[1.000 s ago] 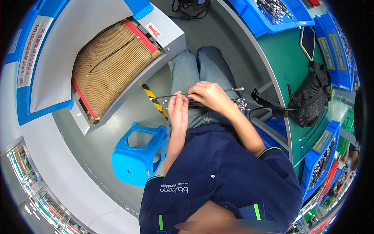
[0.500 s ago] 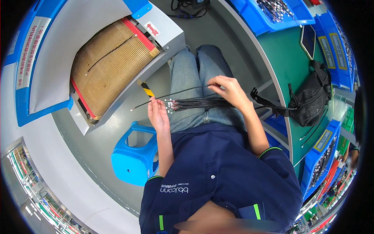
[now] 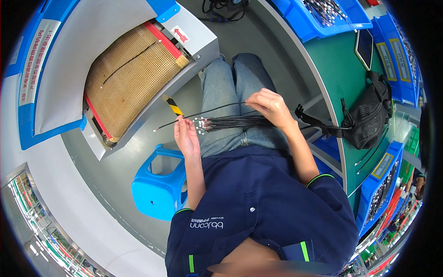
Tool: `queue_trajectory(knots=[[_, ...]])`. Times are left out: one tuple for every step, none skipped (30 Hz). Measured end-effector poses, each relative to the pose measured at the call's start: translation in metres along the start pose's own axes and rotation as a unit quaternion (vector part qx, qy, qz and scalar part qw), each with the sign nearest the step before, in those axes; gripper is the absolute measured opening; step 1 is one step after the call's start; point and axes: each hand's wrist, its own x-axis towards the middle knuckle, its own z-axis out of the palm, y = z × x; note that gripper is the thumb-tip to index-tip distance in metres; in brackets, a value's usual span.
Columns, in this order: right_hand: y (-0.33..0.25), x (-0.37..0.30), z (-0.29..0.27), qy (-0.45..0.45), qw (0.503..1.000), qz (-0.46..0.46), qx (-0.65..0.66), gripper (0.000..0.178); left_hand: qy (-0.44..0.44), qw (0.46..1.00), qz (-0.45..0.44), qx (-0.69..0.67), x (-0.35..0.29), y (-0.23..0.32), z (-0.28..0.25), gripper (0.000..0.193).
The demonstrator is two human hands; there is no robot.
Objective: The person organizes and assembles bundles of wires with connectors by hand.
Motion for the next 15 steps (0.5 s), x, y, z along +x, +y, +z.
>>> queue_trajectory(knots=[[-0.001, 0.0, 0.001, 0.007, 1.0, -0.002, -0.013, 0.011, 0.0, 1.0, 0.0, 0.0, 0.0, 0.0, 0.0, 0.018], [-0.001, 0.0, 0.002, 0.014, 1.0, -0.004, -0.027, 0.011, -0.005, 1.0, 0.001, -0.003, 0.001, 0.0, -0.001, 0.018], [-0.002, -0.001, 0.004, 0.014, 1.0, -0.004, -0.027, 0.011, -0.011, 1.0, 0.001, -0.006, 0.001, 0.001, -0.001, 0.018], [-0.002, -0.001, 0.006, 0.018, 0.999, 0.005, -0.029, 0.011, -0.011, 1.0, 0.001, -0.006, 0.0, 0.002, 0.001, 0.018], [-0.002, -0.001, 0.007, 0.022, 0.999, 0.013, -0.032, 0.011, -0.012, 1.0, 0.002, -0.003, -0.001, 0.003, 0.004, 0.018], [-0.002, -0.001, 0.008, 0.022, 0.999, 0.013, -0.032, 0.011, -0.013, 1.0, 0.002, 0.0, -0.001, 0.003, 0.005, 0.019], [-0.001, -0.002, 0.009, 0.019, 0.999, 0.012, -0.03, 0.011, -0.013, 1.0, 0.003, 0.0, 0.0, 0.004, 0.004, 0.019], [-0.001, -0.002, 0.011, 0.016, 0.999, 0.011, -0.029, 0.011, -0.018, 1.0, 0.007, 0.001, 0.001, 0.004, 0.001, 0.018], [-0.001, -0.002, 0.012, 0.016, 0.999, 0.011, -0.028, 0.011, -0.024, 1.0, 0.01, 0.002, 0.002, 0.004, -0.001, 0.018], [-0.001, -0.003, 0.012, 0.005, 0.999, 0.033, -0.017, 0.011, -0.023, 1.0, 0.01, 0.001, 0.002, 0.004, -0.001, 0.018], [0.0, -0.004, 0.013, -0.007, 0.998, 0.055, -0.006, 0.012, -0.026, 1.0, 0.01, 0.001, 0.001, 0.004, -0.001, 0.018], [0.001, -0.005, 0.013, -0.007, 0.998, 0.055, -0.006, 0.012, -0.03, 1.0, 0.01, 0.001, 0.001, 0.004, -0.002, 0.018], [0.002, -0.006, 0.014, -0.02, 0.998, 0.058, 0.005, 0.012, -0.03, 1.0, 0.01, 0.001, 0.001, 0.005, -0.002, 0.018], [0.003, -0.007, 0.014, -0.033, 0.997, 0.062, 0.015, 0.013, -0.024, 1.0, 0.011, 0.003, 0.001, 0.005, -0.001, 0.018], [0.004, -0.007, 0.014, -0.033, 0.997, 0.062, 0.015, 0.013, -0.018, 1.0, 0.012, 0.005, 0.001, 0.005, -0.001, 0.017]])
